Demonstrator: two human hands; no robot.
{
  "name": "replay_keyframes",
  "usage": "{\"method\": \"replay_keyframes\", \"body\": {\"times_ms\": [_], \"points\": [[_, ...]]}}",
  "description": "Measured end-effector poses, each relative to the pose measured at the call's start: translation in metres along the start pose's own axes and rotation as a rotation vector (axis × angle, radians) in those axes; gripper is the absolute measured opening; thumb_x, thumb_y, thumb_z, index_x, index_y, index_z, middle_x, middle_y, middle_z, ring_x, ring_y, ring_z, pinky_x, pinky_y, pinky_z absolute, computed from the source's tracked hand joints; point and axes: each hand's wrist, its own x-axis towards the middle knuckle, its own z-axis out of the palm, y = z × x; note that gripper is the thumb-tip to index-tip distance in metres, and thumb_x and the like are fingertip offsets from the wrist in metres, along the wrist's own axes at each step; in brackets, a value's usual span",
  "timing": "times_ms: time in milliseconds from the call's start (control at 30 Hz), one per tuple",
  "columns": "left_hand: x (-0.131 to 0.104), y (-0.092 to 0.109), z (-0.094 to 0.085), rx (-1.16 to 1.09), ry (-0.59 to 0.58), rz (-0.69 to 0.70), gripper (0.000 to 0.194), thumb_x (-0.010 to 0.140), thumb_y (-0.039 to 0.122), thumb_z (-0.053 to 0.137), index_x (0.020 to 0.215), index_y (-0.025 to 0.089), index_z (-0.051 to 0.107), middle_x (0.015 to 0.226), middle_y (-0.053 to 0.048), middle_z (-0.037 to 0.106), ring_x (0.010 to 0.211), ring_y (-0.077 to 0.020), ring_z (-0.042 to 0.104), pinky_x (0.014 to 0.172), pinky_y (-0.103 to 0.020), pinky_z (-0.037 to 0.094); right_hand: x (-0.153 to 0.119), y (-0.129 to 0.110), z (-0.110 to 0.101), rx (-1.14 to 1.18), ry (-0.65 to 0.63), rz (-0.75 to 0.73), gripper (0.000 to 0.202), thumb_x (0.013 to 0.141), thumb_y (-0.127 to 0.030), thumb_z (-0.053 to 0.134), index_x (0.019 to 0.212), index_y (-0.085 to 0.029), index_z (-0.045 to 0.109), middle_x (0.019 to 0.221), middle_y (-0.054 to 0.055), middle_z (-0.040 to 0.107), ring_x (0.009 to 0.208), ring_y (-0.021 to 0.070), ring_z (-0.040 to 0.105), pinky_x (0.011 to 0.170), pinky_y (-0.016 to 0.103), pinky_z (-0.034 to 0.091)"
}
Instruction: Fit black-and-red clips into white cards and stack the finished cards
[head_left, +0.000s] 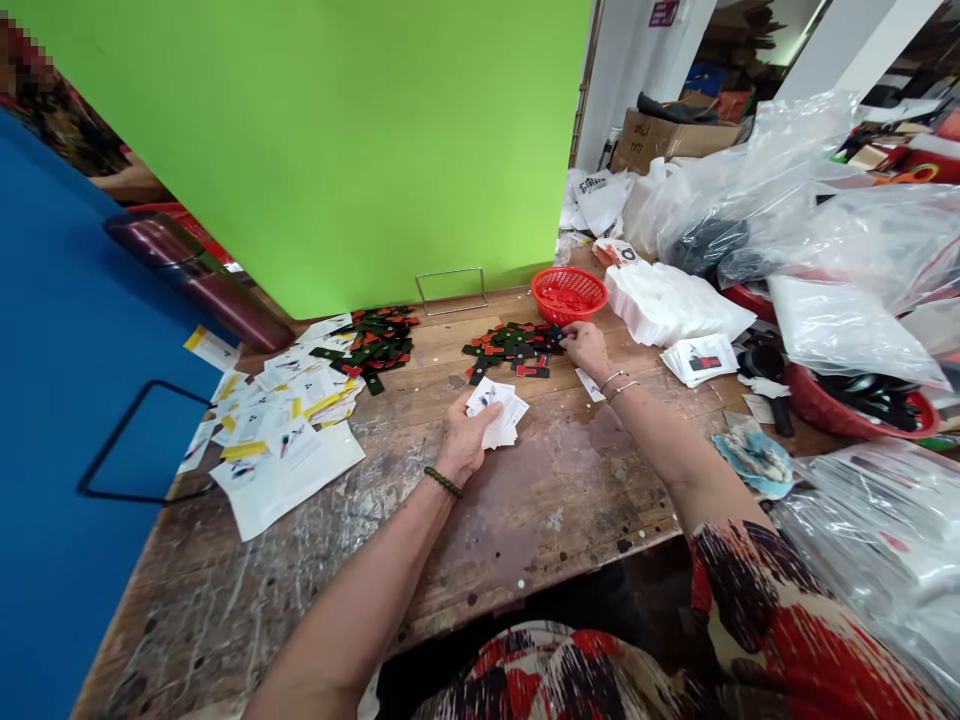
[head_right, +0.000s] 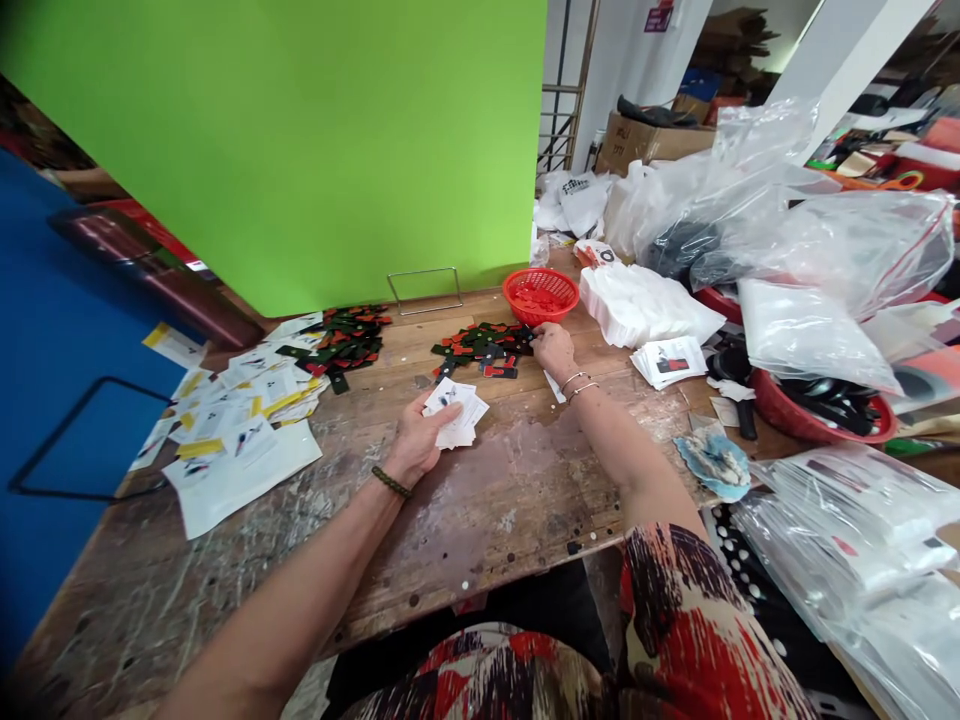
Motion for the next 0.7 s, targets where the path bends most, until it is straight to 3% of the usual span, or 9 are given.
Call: {"method": "replay_keyframes", "body": {"times_ms": [167, 333, 433, 533, 600, 700], "points": [[0.001, -0.002, 0.000, -0.017, 0.016, 0.020, 0.059, 0.032, 0.022, 0.093, 0.084, 0.014, 0.068, 0.075, -0.004, 0.073, 0.060, -0.0182, 0.067, 0.060, -0.033, 0.056, -0.011, 0.014, -0.030, 0.030, 0.006, 0.092, 0.023, 0.080, -0.025, 0.057, 0.088, -0.013, 0.075, 0.077, 0.008, 0.072, 0.074, 0.0187, 0.066, 0.068, 0.026, 0.049], [0.000, -0.003, 0.004, -0.015, 0.028, 0.028, 0.055, 0.034, 0.019, 0.091, 0.083, 0.014, 0.068, 0.077, -0.004, 0.073, 0.062, -0.0181, 0.067, 0.061, -0.033, 0.055, -0.059, 0.040, -0.057, 0.029, -0.070, 0.135, 0.017, 0.078, -0.027, 0.061, 0.077, -0.014, 0.071, 0.058, 0.002, 0.064, 0.055, 0.0155, 0.058, 0.054, 0.024, 0.043], [0.000, -0.003, 0.005, 0.013, 0.028, 0.042, 0.051, 0.035, 0.020, 0.090, 0.080, 0.014, 0.067, 0.075, -0.003, 0.072, 0.062, -0.0180, 0.066, 0.063, -0.033, 0.055, -0.089, 0.045, -0.056, 0.012, -0.046, 0.094, 0.018, 0.076, -0.024, 0.065, 0.090, -0.015, 0.071, 0.077, 0.005, 0.070, 0.072, 0.0185, 0.063, 0.065, 0.026, 0.047], [-0.002, -0.003, 0.005, 0.028, 0.027, 0.055, 0.052, 0.035, 0.020, 0.090, 0.080, 0.014, 0.067, 0.074, -0.003, 0.071, 0.062, -0.0182, 0.066, 0.063, -0.034, 0.055, -0.109, 0.042, -0.047, -0.078, 0.072, -0.090, 0.025, 0.082, -0.030, 0.062, 0.103, -0.018, 0.069, 0.103, 0.010, 0.068, 0.098, 0.0240, 0.060, 0.084, 0.034, 0.048], [-0.004, -0.003, 0.006, 0.032, 0.031, 0.064, 0.052, 0.034, 0.019, 0.089, 0.080, 0.013, 0.067, 0.074, -0.003, 0.071, 0.061, -0.0180, 0.066, 0.061, -0.033, 0.055, -0.116, 0.042, -0.041, -0.152, 0.100, -0.195, 0.026, 0.087, -0.034, 0.057, 0.106, -0.019, 0.068, 0.107, 0.013, 0.064, 0.105, 0.0264, 0.056, 0.091, 0.037, 0.047], [-0.006, -0.005, 0.008, 0.037, 0.041, 0.072, 0.050, 0.034, 0.018, 0.088, 0.079, 0.014, 0.067, 0.072, -0.003, 0.072, 0.059, -0.0170, 0.065, 0.057, -0.030, 0.054, -0.116, 0.049, -0.040, -0.218, 0.075, -0.205, 0.027, 0.091, -0.030, 0.051, 0.108, -0.016, 0.067, 0.106, 0.015, 0.062, 0.106, 0.0283, 0.054, 0.095, 0.040, 0.044]]}}
